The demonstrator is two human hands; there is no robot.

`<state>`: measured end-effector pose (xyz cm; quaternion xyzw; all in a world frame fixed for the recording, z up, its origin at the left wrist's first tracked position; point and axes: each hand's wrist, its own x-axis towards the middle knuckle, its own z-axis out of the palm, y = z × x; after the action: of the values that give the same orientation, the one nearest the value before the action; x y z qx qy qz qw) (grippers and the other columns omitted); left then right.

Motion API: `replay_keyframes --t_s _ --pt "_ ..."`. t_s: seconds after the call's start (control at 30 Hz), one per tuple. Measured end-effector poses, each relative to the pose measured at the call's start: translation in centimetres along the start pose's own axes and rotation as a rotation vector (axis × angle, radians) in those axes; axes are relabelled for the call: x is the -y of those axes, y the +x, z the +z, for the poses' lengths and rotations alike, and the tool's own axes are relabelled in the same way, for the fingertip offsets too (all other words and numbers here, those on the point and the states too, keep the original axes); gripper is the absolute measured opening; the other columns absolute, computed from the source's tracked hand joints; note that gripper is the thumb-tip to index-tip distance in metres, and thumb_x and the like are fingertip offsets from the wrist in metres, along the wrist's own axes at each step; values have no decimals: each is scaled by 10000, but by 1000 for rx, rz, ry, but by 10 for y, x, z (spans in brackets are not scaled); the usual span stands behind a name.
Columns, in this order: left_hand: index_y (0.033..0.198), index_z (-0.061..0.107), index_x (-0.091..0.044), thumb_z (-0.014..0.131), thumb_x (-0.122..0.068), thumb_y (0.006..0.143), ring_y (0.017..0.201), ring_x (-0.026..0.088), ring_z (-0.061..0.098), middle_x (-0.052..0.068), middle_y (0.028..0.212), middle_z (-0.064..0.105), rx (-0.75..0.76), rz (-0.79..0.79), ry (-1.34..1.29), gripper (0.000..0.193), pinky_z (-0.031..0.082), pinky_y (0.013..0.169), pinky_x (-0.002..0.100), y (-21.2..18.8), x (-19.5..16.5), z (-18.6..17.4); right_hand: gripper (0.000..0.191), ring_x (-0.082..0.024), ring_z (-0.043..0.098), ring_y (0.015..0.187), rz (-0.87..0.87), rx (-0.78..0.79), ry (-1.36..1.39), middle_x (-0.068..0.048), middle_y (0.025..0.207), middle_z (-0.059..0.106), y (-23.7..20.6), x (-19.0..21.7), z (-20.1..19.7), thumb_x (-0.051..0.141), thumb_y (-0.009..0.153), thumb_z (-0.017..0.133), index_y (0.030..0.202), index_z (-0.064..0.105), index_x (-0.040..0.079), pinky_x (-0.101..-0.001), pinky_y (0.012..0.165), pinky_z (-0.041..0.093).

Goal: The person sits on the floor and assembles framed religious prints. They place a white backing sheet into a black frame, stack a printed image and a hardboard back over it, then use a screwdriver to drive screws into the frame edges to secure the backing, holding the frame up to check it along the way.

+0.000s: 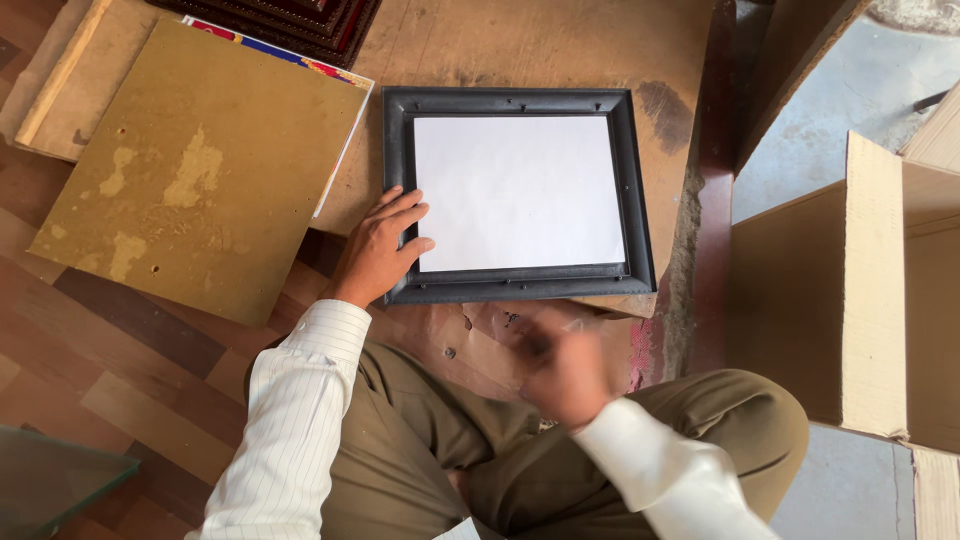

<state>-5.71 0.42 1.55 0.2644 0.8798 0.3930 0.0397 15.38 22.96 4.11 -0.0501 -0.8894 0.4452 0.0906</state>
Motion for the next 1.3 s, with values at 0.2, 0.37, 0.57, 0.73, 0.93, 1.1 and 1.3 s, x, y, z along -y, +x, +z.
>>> replay_keyframes --t_s 0.2,0.37,0.57,0.73,0.93,1.1,1.3 --pt "1287 688 -38 779 -211 858 1461 317 415 97 1492 570 -7 16 23 472 370 1174 425 -1 3 -4 254 -414 675 946 64 295 -120 -202 1067 700 -24 -35 95 57 813 745 1066 719 42 -461 829 552" --pt "1281 694 -34 784 -207 854 1453 333 412 101 1484 572 -22 34 35 469 368 1167 434 -2 9 -5 311 -418 670 934 -21 345 -214 -172 1082 714 -25 -43 100 17 788 716 1092 743 77 -470 824 549" --pt "1262 695 -17 776 -189 846 1450 331 425 111 1471 584 -20 32 -13 457 397 1142 434 -3 12 -4 279 -325 673 885 -381 -86 -296 -115 1053 732 -8 -6 52 24 817 741 1085 740 103 -424 764 533" --pt "1266 694 -17 784 -207 846 1452 327 420 109 1470 585 -23 42 20 469 392 1160 432 -4 9 -9 520 -379 542 1371 -277 -238 -665 -201 1408 620 34 0 9 350 963 715 1370 615 43 -555 1137 359" --pt "1276 692 -33 777 -203 842 1458 309 407 97 1476 577 3 -5 -4 473 373 1155 438 -2 1 -8 780 -385 382 1457 -133 -137 -753 -228 1562 436 28 -14 26 562 918 659 1500 479 76 -604 1156 216" --pt "1273 697 -34 781 -208 846 1466 300 414 90 1477 584 1 -5 -6 469 377 1170 433 -3 1 -8 775 -372 369 1476 -114 -128 -757 -205 1580 422 24 -19 29 538 914 681 1516 476 93 -602 1173 212" --pt "1275 695 -37 786 -201 842 1472 304 401 93 1483 575 10 -20 -18 471 370 1165 434 -2 3 -7 788 -364 372 1468 -92 -121 -757 -195 1570 433 27 -18 30 525 887 719 1511 479 108 -602 1167 213"
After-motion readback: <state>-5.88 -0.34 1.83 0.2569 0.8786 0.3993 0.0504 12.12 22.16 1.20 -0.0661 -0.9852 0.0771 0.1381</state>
